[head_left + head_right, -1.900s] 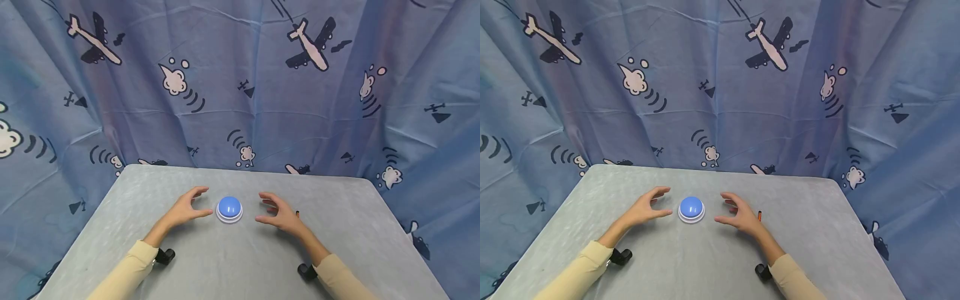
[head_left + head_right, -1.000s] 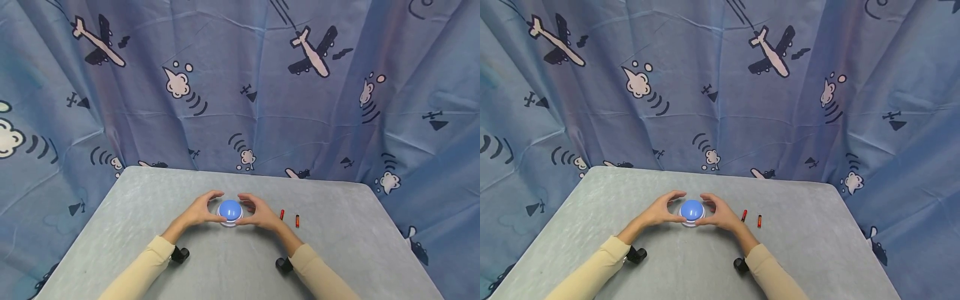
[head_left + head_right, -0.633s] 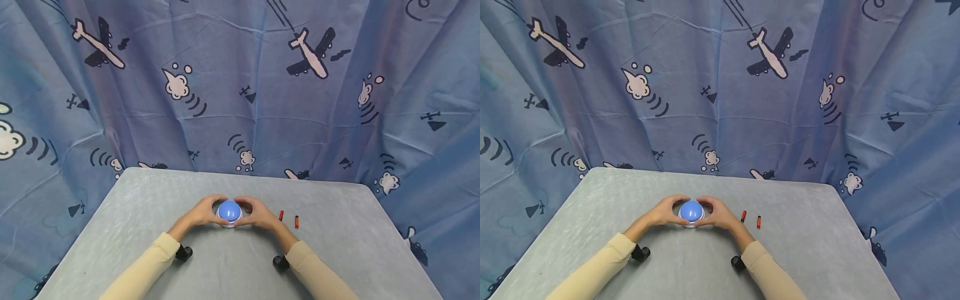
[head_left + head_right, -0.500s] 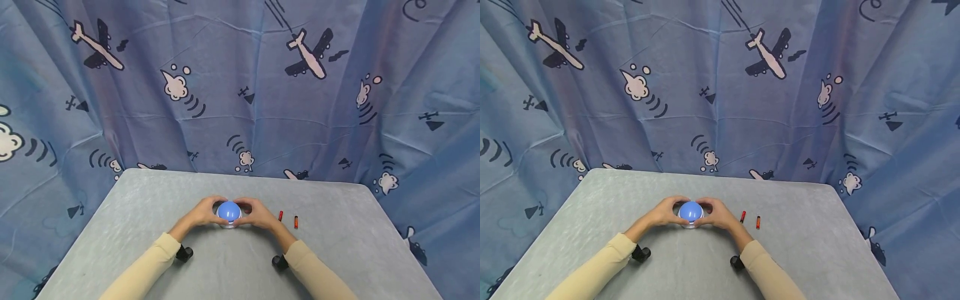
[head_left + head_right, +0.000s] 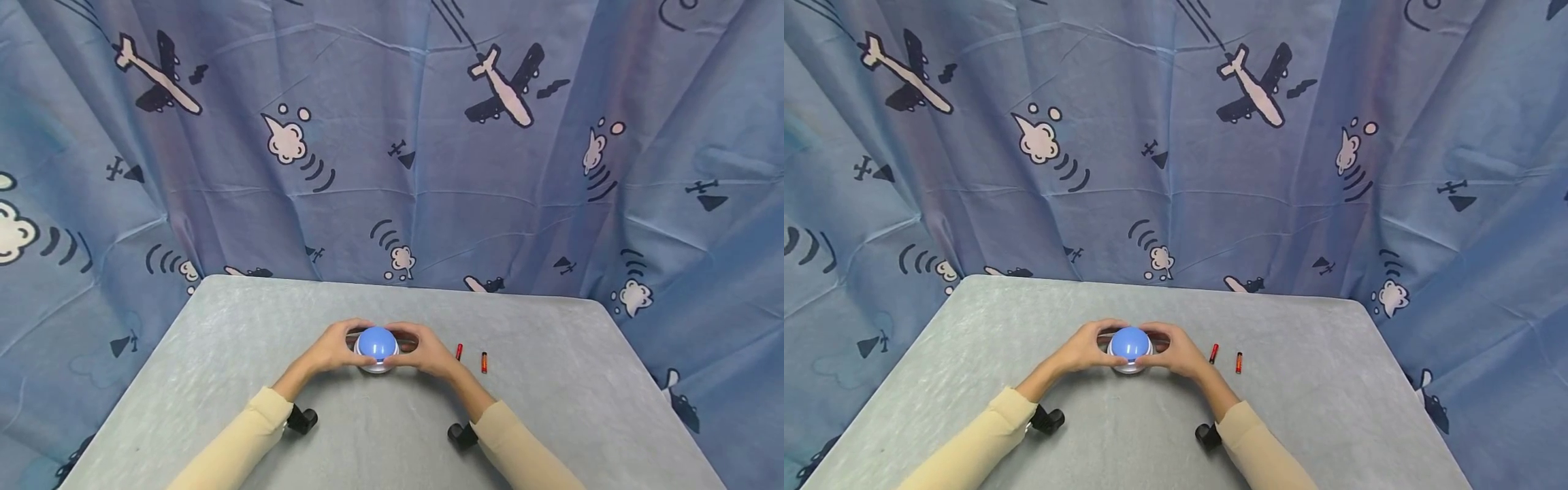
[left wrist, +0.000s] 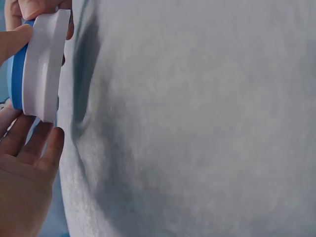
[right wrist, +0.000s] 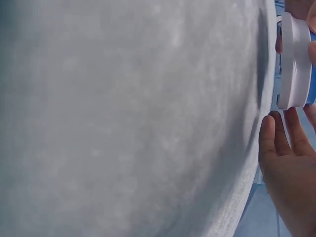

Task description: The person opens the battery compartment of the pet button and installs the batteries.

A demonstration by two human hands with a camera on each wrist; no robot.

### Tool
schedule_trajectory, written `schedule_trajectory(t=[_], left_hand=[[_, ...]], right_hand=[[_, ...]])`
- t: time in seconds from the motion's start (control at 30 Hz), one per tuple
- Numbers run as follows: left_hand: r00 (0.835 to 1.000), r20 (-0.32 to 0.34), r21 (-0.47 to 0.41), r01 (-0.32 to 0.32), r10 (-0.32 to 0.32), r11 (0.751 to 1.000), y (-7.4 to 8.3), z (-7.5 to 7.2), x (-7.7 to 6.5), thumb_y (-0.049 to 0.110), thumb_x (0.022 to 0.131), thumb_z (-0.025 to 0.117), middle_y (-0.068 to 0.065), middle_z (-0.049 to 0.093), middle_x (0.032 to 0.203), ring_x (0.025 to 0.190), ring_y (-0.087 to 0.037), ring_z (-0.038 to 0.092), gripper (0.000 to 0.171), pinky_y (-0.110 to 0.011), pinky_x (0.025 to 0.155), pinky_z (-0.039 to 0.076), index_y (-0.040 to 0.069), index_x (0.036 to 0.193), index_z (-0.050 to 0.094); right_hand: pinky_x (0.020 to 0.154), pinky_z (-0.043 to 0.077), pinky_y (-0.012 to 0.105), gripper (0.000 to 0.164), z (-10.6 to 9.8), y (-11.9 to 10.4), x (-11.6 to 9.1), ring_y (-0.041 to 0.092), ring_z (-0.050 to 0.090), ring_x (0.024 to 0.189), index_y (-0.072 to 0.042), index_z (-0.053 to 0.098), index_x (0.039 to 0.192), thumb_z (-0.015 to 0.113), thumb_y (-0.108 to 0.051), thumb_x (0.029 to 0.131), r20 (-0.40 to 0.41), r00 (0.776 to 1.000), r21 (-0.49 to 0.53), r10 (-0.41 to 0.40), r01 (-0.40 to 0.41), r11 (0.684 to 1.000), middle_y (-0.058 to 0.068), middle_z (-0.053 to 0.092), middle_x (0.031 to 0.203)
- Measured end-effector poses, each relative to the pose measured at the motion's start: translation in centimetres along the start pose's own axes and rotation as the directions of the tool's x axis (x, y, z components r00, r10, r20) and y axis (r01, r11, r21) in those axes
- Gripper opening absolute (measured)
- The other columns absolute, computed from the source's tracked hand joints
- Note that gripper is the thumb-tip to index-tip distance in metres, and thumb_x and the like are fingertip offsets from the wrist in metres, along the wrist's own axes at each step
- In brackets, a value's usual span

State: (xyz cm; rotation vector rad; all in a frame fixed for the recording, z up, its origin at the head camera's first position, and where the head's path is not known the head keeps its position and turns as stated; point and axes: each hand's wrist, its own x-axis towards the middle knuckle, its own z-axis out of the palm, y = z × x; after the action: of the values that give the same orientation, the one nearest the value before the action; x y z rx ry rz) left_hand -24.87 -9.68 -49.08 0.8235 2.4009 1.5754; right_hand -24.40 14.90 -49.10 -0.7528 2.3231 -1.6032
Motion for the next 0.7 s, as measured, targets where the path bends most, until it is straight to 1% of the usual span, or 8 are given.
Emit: schedule_trajectory(t=[0.2,0.4,0.57,0.7], left_hand=[[1.000,-0.016,-0.082,-0.027,0.025,0.996,0.5,0.2,-0.5,0.010,0.078,0.089,-0.017,0.061,0.130,0.120,-0.034,0.059,0.064,-0.041,0.101,0.047,-0.004,0.133,0.059],[0.998,-0.038,-0.145,-0.056,0.051,0.988,0.9,0.2,-0.9,0.007,0.078,0.089,-0.016,0.062,0.129,0.119,-0.033,0.060,0.062,-0.043,0.102,0.046,-0.003,0.132,0.060],[0.996,-0.043,-0.193,-0.081,0.074,0.978,1.6,0.5,-0.9,0.004,0.078,0.088,-0.015,0.062,0.130,0.119,-0.030,0.060,0.063,-0.042,0.103,0.046,-0.002,0.134,0.060],[0.994,-0.040,-0.190,-0.106,0.100,0.976,2.4,0.8,-0.9,0.006,0.081,0.086,-0.015,0.060,0.133,0.120,-0.029,0.059,0.065,-0.043,0.102,0.046,-0.003,0.138,0.057]], right_hand=[[0.101,0.047,0.047,0.063,-0.1,-0.6,-1.0,0.034,0.055,0.127,-0.001,0.057,0.140,0.085,-0.006,0.083,-0.003,0.999,0.038,-0.039,0.039,0.998,0.014,0.058,0.139],[0.101,0.047,0.048,0.074,0.2,-1.1,-1.7,0.036,0.053,0.128,-0.002,0.050,0.147,0.086,-0.007,0.082,-0.001,0.999,0.051,-0.054,0.054,0.997,0.014,0.052,0.146],[0.101,0.047,0.045,0.080,0.4,-1.2,-1.8,0.033,0.054,0.128,-0.005,0.048,0.149,0.088,-0.007,0.080,-0.012,0.997,0.046,-0.081,0.082,0.996,0.011,0.050,0.148],[0.101,0.047,0.042,0.078,0.4,-1.2,-1.9,0.030,0.055,0.126,-0.007,0.049,0.148,0.088,-0.008,0.080,-0.036,0.992,0.057,-0.119,0.120,0.991,0.010,0.051,0.145]])
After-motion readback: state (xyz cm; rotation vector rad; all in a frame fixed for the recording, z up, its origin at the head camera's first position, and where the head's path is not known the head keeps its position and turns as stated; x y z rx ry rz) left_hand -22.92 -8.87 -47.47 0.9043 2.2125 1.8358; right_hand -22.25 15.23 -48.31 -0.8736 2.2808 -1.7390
